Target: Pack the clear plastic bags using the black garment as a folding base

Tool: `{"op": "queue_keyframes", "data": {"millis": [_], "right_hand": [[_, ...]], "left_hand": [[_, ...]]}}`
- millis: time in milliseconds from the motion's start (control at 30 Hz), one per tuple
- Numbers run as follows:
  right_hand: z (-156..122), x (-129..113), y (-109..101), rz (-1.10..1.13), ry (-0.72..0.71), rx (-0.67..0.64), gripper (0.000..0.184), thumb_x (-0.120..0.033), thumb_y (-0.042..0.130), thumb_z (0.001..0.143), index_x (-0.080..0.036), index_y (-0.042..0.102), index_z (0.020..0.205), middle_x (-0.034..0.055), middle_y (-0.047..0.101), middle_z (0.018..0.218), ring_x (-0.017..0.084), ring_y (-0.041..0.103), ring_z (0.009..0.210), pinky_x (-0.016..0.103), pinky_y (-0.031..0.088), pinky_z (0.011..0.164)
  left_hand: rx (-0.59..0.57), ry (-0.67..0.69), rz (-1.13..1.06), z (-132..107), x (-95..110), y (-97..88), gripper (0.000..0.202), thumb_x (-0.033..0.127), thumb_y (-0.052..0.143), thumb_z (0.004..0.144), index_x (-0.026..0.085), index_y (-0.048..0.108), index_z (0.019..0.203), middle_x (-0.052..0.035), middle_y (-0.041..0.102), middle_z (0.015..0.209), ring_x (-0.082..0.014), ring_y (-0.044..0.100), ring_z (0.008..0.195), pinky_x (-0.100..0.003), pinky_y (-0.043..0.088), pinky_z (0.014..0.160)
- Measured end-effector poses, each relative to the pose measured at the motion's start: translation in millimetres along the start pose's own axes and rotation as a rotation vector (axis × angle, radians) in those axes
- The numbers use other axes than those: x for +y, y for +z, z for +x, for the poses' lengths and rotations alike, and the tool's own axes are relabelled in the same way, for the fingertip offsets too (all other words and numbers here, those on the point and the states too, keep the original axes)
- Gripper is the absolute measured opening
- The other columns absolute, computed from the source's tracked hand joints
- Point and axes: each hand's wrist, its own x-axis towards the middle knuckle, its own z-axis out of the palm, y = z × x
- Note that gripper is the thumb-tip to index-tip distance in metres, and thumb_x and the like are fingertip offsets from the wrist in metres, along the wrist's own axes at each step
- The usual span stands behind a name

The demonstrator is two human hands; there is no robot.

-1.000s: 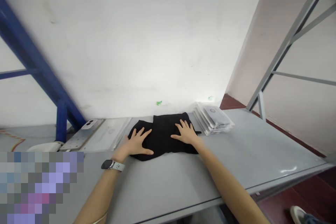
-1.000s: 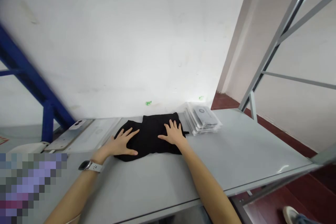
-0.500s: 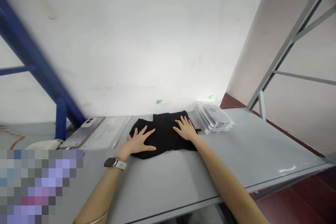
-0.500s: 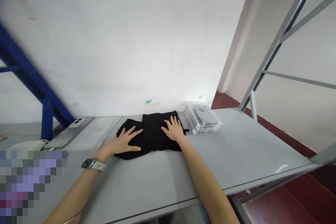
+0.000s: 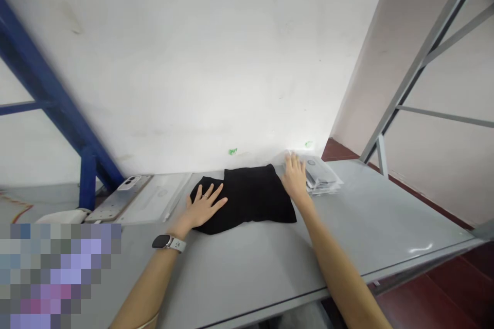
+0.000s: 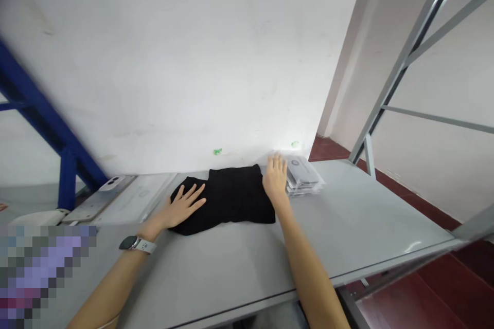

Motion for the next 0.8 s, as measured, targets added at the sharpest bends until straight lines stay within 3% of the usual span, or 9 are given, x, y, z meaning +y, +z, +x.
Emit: {"op": "queue_keyframes", "data": {"millis": [133,267,367,467,533,600,700,800], "right_hand": [[1.8,32.1,-12.0,0.055,0.137,0.061,0.044,-0.004,0.040,0.080,-0.006,0.055,0.122,0.0259,0.048,0.136,0.036,0.037,0.132,0.054,0.019,0.108],[2.2,41.5,-16.2,0.192,0.244,0.119,0.036,-0.006,0.033,0.086,-0.011,0.064,0.105,0.0220,0.063,0.111,0.033,0.054,0.112,0.048,0.032,0.097],[4.6,35.3,-24.9,0.224,0.303,0.173,0.040,-0.011,0.029,0.091,-0.011,0.063,0.111,0.0209,0.064,0.109,0.032,0.059,0.105,0.047,0.037,0.094],[4.6,19.5,-37.5,0.303,0.289,0.319,0.044,-0.020,0.024,0.097,-0.013,0.056,0.126,0.0187,0.060,0.123,0.029,0.055,0.115,0.045,0.039,0.098],[1.1,2.6,-42.7,0.377,0.186,0.420,0.046,-0.022,0.020,0.099,-0.014,0.053,0.129,0.0150,0.056,0.131,0.025,0.050,0.124,0.042,0.037,0.103],[-5.8,-19.0,-41.3,0.408,-0.027,0.436,0.046,-0.020,0.020,0.099,-0.017,0.054,0.129,0.0112,0.055,0.134,0.021,0.046,0.129,0.041,0.032,0.109],[-21.6,-53.3,-26.8,0.340,-0.448,0.291,0.043,-0.013,0.027,0.097,-0.021,0.057,0.127,0.0088,0.054,0.137,0.020,0.043,0.132,0.043,0.030,0.111],[-36.8,-75.9,-9.6,0.197,-0.726,0.085,0.041,-0.018,0.046,0.093,-0.024,0.050,0.133,0.0099,0.046,0.143,0.026,0.039,0.134,0.047,0.032,0.108]], "left_hand": [[0.021,0.002,0.010,1.7,-1.4,1.2,0.070,0.066,0.023,0.089,0.035,0.015,0.151,-0.0031,0.010,0.159,-0.0383,-0.005,0.144,-0.068,0.002,0.109],[0.042,0.011,0.002,4.9,-5.0,4.6,0.069,0.064,0.024,0.090,0.033,0.018,0.151,-0.0048,0.010,0.160,-0.0397,-0.005,0.144,-0.069,0.002,0.109],[0.081,0.018,-0.005,5.9,-6.8,5.2,0.071,0.066,0.025,0.089,0.032,0.016,0.151,-0.0058,0.012,0.160,-0.0407,-0.002,0.144,-0.069,0.004,0.109],[0.180,0.006,-0.012,6.0,-6.6,3.4,0.083,0.070,0.025,0.087,0.025,0.001,0.153,-0.0095,0.012,0.159,-0.0404,0.000,0.145,-0.067,0.006,0.110],[0.303,0.007,-0.003,6.5,-6.3,1.7,0.093,0.072,0.029,0.085,0.021,-0.008,0.152,-0.0121,0.010,0.160,-0.0409,-0.002,0.145,-0.068,0.007,0.110],[0.433,0.013,0.020,7.8,-6.7,0.4,0.103,0.075,0.037,0.081,0.019,-0.013,0.151,-0.0134,0.006,0.160,-0.0425,-0.004,0.144,-0.070,0.008,0.109],[0.589,0.027,0.067,10.3,-9.6,-0.6,0.115,0.076,0.048,0.075,0.018,-0.017,0.150,-0.0145,0.001,0.160,-0.0439,-0.005,0.144,-0.072,0.012,0.107],[0.636,0.040,0.133,11.8,-14.1,-1.3,0.118,0.071,0.058,0.073,0.020,-0.016,0.150,-0.0141,0.001,0.160,-0.0441,-0.005,0.144,-0.073,0.016,0.105]]}}
